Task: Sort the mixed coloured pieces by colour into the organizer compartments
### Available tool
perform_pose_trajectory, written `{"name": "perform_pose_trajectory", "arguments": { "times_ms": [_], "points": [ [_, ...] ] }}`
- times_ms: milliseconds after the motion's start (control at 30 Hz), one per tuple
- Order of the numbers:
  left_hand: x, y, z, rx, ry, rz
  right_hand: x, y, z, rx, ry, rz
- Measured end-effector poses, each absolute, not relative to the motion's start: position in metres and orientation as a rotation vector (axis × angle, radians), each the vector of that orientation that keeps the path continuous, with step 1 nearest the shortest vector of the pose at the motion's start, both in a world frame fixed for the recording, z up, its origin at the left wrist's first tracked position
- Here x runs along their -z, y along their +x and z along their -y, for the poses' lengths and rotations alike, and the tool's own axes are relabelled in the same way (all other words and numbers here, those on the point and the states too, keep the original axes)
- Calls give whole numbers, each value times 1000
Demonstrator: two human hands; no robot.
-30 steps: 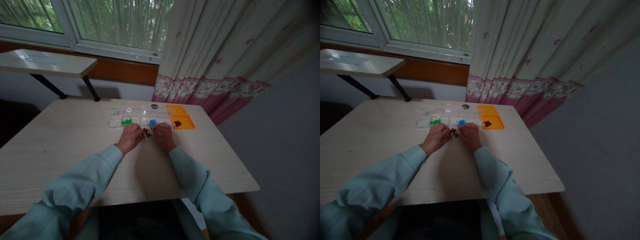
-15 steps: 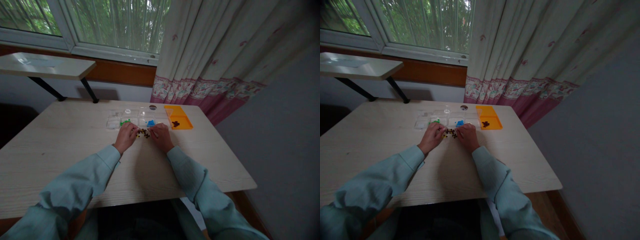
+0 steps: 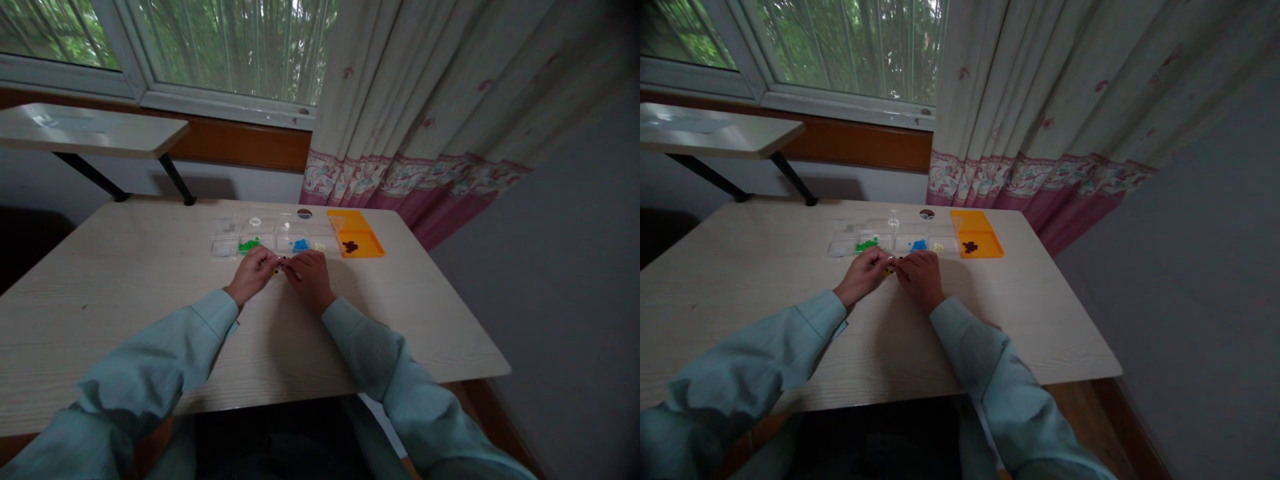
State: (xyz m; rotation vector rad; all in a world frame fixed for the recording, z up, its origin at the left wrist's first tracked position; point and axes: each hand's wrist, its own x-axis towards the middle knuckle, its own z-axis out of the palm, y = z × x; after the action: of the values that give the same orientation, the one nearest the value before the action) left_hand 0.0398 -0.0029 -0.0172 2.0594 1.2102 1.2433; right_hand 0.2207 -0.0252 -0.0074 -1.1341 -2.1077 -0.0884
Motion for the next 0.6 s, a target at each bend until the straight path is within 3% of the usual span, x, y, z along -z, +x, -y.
{"name": "perform_pose_trajectory", "arguments": {
  "times_ms": [600],
  "points": [
    [16,39,5,-1210,2108,-1234,4,219,28,141,-1127,2136]
  ]
}}
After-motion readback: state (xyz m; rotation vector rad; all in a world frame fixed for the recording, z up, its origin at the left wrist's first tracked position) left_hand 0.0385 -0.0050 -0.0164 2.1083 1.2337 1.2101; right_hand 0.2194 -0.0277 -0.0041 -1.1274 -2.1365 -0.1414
